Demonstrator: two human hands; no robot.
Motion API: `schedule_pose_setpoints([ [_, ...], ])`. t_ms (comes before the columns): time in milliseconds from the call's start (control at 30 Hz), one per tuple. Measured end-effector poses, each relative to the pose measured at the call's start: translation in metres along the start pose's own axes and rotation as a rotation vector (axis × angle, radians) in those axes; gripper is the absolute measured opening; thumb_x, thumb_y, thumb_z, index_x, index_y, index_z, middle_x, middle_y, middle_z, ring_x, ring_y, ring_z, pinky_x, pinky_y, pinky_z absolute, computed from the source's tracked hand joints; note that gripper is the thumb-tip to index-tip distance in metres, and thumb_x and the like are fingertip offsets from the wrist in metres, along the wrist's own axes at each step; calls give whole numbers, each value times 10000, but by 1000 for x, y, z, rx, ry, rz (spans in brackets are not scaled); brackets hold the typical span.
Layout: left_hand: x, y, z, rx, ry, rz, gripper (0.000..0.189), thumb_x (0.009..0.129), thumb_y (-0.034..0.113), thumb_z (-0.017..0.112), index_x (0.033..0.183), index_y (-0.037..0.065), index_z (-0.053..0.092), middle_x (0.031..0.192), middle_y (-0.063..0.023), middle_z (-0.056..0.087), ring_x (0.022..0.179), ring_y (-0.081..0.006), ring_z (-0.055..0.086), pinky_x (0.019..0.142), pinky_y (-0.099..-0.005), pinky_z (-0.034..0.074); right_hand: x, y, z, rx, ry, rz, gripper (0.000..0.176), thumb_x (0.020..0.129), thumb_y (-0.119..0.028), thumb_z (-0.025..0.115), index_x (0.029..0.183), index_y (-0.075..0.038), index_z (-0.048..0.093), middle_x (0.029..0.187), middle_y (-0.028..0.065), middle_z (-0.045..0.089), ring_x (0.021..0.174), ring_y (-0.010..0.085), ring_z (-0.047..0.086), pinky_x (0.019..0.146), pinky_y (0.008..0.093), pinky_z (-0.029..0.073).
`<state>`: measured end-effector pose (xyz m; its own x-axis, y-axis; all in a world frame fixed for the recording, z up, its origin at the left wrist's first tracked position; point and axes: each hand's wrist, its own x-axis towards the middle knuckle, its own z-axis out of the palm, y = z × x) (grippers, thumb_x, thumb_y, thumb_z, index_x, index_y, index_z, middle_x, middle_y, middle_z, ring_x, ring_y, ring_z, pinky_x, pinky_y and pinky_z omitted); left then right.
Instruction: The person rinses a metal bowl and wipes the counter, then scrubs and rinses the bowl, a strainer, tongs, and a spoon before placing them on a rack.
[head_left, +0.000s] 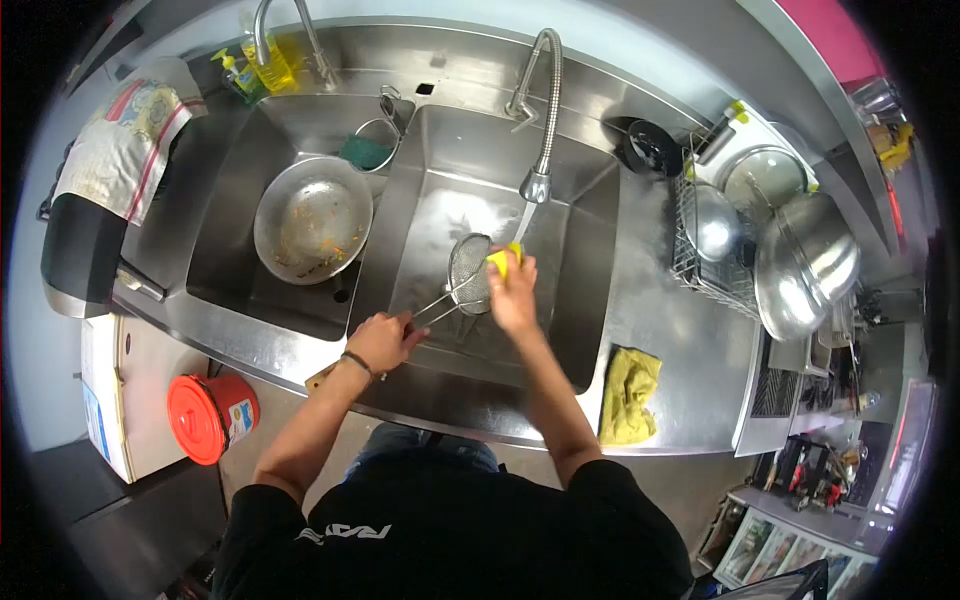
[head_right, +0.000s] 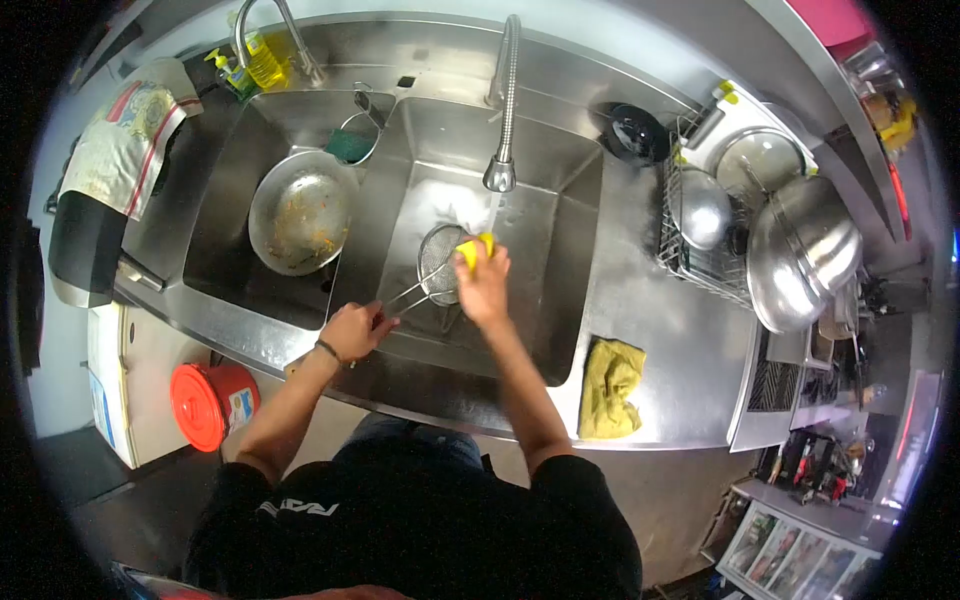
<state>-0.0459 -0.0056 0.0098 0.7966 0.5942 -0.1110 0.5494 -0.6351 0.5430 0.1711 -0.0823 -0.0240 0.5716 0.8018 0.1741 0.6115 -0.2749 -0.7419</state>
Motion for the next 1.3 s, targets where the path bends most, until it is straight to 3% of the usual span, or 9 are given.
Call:
schedule_pose_setpoints([
  [133, 0, -12, -7, 36, -110, 10, 320, 817, 352, 570, 766, 37, 561, 639, -170, 603, 656, -384, 593, 609, -456, 483, -8, 0, 16, -235, -80, -389, 287, 865, -275, 445, 1007, -37, 516, 986, 142, 487, 932, 313, 435, 831, 434, 349],
  [200, -5, -19, -3, 15, -97, 42, 319, 813, 340, 583, 736, 32, 560, 623, -168, 593, 633, -369, 589, 584, -441, 471, 15, 79, 50, 207, 32, 19, 285, 862, -241, 412, 1021, -22, 505, 1020, 162, 485, 938, 327, 470, 851, 454, 368],
  [667, -11, -37, -42, 93, -139, 105, 311, 828, 363, 539, 760, 59, 557, 657, -164, 600, 665, -361, 598, 617, -457, 478, 28, -14, 27, 184, 176, -47, 185, 797, -133, 538, 966, -58, 527, 1066, 141, 500, 1019, 338, 455, 897, 427, 355],
  [800, -12, -47, -46, 180, -115, 80, 313, 826, 369, 536, 781, 61, 563, 664, -177, 599, 646, -374, 597, 610, -462, 480, 5, -73, 24, -144, 55, -505, 150, 795, -123, 558, 938, -86, 586, 999, 79, 562, 950, 273, 530, 825, 361, 432],
  [933, -15, -46, -41, 147, -48, 210, 293, 802, 333, 590, 708, 61, 533, 605, -141, 586, 597, -361, 586, 556, -446, 472, 24, -51, 23, 1, 9, 37, 137, 782, -152, 578, 901, -96, 619, 956, 44, 591, 926, 255, 549, 816, 349, 446],
  [1000, -15, -47, -43, 158, -65, 186, 305, 802, 344, 589, 707, 59, 538, 603, -140, 586, 595, -353, 588, 549, -443, 470, 8, -70, 23, -142, -82, -512, 146, 817, -192, 541, 892, -107, 634, 953, 39, 595, 934, 267, 547, 824, 344, 443],
  [1067, -19, -46, -41, 95, -94, 160, 305, 794, 331, 612, 697, 50, 543, 588, -140, 580, 571, -341, 584, 525, -427, 457, 16, -21, 23, -26, -87, -441, 195, 850, -210, 506, 887, -65, 630, 943, 51, 607, 905, 246, 565, 811, 337, 446],
  [1133, -22, -42, -41, -30, -95, 120, 324, 796, 339, 608, 683, 41, 547, 603, -149, 589, 587, -344, 592, 546, -430, 461, 36, 32, 15, 834, -17, 431, 243, 875, -241, 491, 934, -38, 610, 958, 54, 608, 878, 214, 574, 800, 329, 447],
  [1300, -11, -40, -25, -251, -15, 34, 311, 805, 237, 633, 644, 10, 495, 511, -139, 532, 442, -257, 525, 455, -334, 409, 14, 38, 31, 1624, -97, 756, 305, 883, -322, 487, 1023, -56, 540, 964, 63, 603, 864, 215, 576, 804, 351, 450],
])
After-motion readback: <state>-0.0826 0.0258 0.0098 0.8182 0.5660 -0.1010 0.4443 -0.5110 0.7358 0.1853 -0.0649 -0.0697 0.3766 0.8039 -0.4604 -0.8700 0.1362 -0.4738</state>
